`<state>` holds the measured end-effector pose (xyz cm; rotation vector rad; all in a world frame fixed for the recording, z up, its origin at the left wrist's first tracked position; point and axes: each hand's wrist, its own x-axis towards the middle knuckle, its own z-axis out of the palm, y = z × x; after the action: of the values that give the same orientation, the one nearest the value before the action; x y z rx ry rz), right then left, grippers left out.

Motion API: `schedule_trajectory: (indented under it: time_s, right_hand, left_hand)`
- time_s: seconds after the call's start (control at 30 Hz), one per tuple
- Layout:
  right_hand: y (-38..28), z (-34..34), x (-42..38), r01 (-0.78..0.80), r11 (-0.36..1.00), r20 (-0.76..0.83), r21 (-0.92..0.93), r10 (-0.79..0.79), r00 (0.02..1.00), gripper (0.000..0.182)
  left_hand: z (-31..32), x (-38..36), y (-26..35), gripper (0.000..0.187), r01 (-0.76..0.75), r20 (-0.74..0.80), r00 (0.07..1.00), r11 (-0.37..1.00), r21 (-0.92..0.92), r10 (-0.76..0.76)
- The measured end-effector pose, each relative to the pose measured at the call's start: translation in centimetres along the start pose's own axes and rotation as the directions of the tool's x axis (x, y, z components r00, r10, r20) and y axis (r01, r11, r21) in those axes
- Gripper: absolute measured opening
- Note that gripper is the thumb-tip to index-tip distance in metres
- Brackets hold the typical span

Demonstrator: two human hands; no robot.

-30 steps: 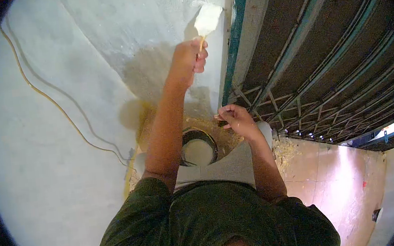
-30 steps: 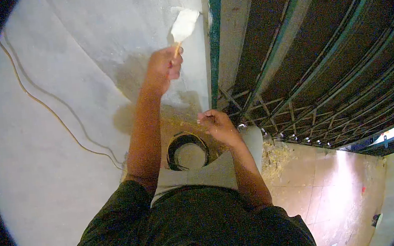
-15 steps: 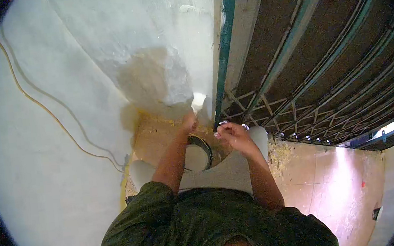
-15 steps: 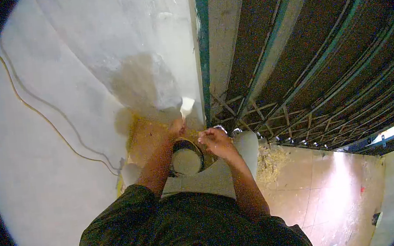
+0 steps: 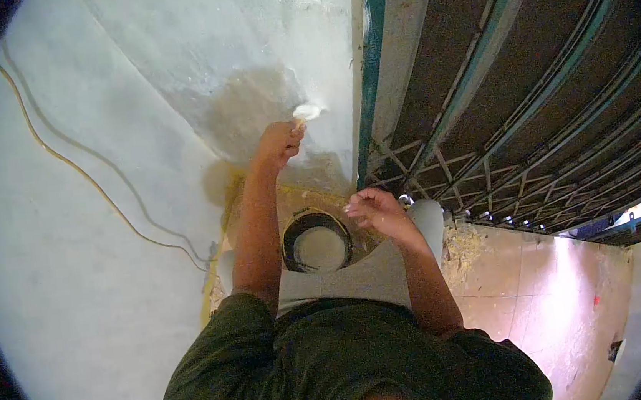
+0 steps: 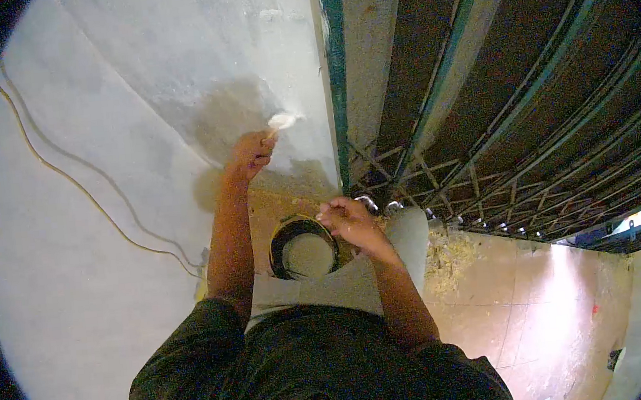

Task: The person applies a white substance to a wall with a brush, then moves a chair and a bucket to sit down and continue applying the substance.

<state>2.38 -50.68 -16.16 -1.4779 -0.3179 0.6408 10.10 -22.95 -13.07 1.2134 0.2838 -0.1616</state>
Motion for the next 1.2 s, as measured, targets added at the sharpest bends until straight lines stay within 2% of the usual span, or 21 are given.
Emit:
schedule_trajectory:
  time_s: [0.07, 0.13, 0.2, 0.37, 0.43, 0.5, 0.63, 0.67, 0.7, 0.73, 0.77, 0.8, 0.83, 0.9, 0.93, 1.0, 1.03, 1.07, 1.1, 1.13, 1.2]
  right_hand:
    - [-0.1, -0.1, 1.0, -0.051, 0.992, -0.001, 0.117, 0.052, 0.999, 0.021]
    - [0.7, -0.7, 1.9, -0.025, 0.996, 0.002, 0.085, 0.025, 1.0, 0.021]
    - [1.5, -1.7, 3.8, 0.019, 0.996, 0.046, 0.083, -0.023, 0.999, 0.022]
    - [6.6, -4.7, 9.4, -0.092, 0.996, 0.144, 0.004, 0.09, 0.985, 0.022]
    - [9.7, -6.8, 12.0, 0.046, 0.951, 0.368, -0.306, 0.073, 0.927, 0.027]
    - [12.0, -8.4, 13.0, 0.118, 0.913, 0.401, -0.39, 0.053, 0.915, 0.029]
    - [15.1, -10.5, 13.7, 0.302, 0.721, 0.395, -0.623, -0.043, 0.918, 0.037]
    - [15.0, -10.9, 14.0, 0.298, 0.724, 0.399, -0.622, -0.035, 0.916, 0.037]
    - [13.6, -10.8, 14.1, 0.139, 0.712, 0.282, -0.689, 0.086, 0.956, 0.039]
    - [13.0, -10.9, 14.4, -0.025, 0.679, 0.156, -0.734, 0.204, 0.966, 0.041]
    - [12.8, -11.2, 15.0, -0.028, 0.681, 0.161, -0.732, 0.212, 0.964, 0.041]
    - [12.8, -11.6, 15.7, 0.004, 0.628, 0.196, -0.778, 0.237, 0.952, 0.042]
    - [12.9, -11.9, 16.0, 0.04, 0.573, 0.23, -0.818, 0.262, 0.937, 0.043]
    - [13.4, -12.0, 16.2, 0.033, 0.542, 0.189, -0.839, 0.235, 0.953, 0.045]
    - [13.6, -12.1, 16.2, 0.022, 0.505, 0.144, -0.863, 0.205, 0.968, 0.047]
    - [14.1, -12.2, 16.3, 0.036, 0.473, 0.164, -0.88, 0.232, 0.959, 0.049]
    - [14.3, -12.4, 16.4, 0.051, 0.433, 0.178, -0.9, 0.257, 0.95, 0.05]
    - [14.7, -12.6, 16.5, 0.05, 0.434, 0.178, -0.899, 0.259, 0.949, 0.05]
    - [15.3, -12.8, 16.6, 0.042, 0.493, 0.201, -0.869, 0.275, 0.94, 0.051]
    - [16.0, -12.9, 16.7, 0.032, 0.549, 0.225, -0.835, 0.289, 0.93, 0.052]
    - [17.8, -13.1, 17.3, 0.081, 0.495, 0.219, -0.865, 0.228, 0.949, 0.053]
  left_hand:
    - [0.4, -2.7, 0.7, 0.009, -0.036, 0.054, 0.998, 0.999, -0.031, 0.038]
    - [0.5, -4.4, -0.8, 0.009, -0.065, 0.108, 0.992, 0.995, -0.071, 0.072]
    - [1.5, -3.5, -3.3, 0.013, -0.206, -0.033, 0.978, 0.977, -0.052, 0.204]
    - [1.0, 2.4, -10.4, 0.017, -0.232, -0.109, 0.968, 0.972, -0.037, 0.227]
    - [-1.3, 7.0, -15.6, 0.018, -0.227, -0.127, 0.966, 0.974, 0.013, 0.226]
    - [-5.0, 11.8, -22.2, 0.02, -0.135, 0.119, 0.979, 0.965, -0.225, 0.165]
    - [-4.7, 12.4, -31.0, 0.022, -0.201, -0.009, 0.979, 0.943, -0.267, 0.206]
    - [-5.0, 12.1, -32.1, 0.02, -0.213, 0.045, 0.977, 0.969, 0.124, 0.209]
    - [-5.4, 11.6, -33.1, 0.019, -0.213, 0.097, 0.977, 0.843, 0.494, 0.19]
    - [-5.8, 11.1, -34.1, 0.018, -0.201, 0.139, 0.979, 0.583, 0.787, 0.149]
    - [-6.2, 10.6, -35.1, 0.017, -0.18, 0.163, 0.983, 0.229, 0.957, 0.089]
    - [-6.7, 10.4, -36.0, 0.017, -0.159, 0.164, 0.986, -0.164, 0.974, 0.021]
    - [-7.3, 10.9, -37.6, 0.017, -0.154, 0.158, 0.987, -0.163, 0.975, 0.014]
    - [-8.6, 12.5, -40.8, 0.015, -0.3, 0.289, 0.914, -0.005, 0.954, 0.285]
    - [-8.0, 12.2, -39.3, 0.015, -0.296, 0.285, 0.917, -0.005, 0.955, 0.279]
    - [-4.8, 10.6, -31.1, 0.011, -0.637, 0.613, 0.571, -0.176, 0.751, 0.546]
    - [-3.2, 9.8, -27.5, 0.011, -0.637, 0.613, 0.572, -0.177, 0.751, 0.544]
    - [-1.5, 8.9, -24.0, 0.013, -0.341, 0.261, 0.911, 0.225, 0.913, 0.319]
    - [-0.1, 7.7, -21.3, 0.015, 0.121, -0.095, 0.992, 0.477, 0.871, -0.079]
    - [0.7, 6.4, -19.7, 0.015, 0.125, -0.098, 0.992, 0.477, 0.87, -0.08]
    - [2.2, 3.9, -17.2, 0.023, 0.139, -0.243, 0.97, 0.783, 0.606, 0.016]
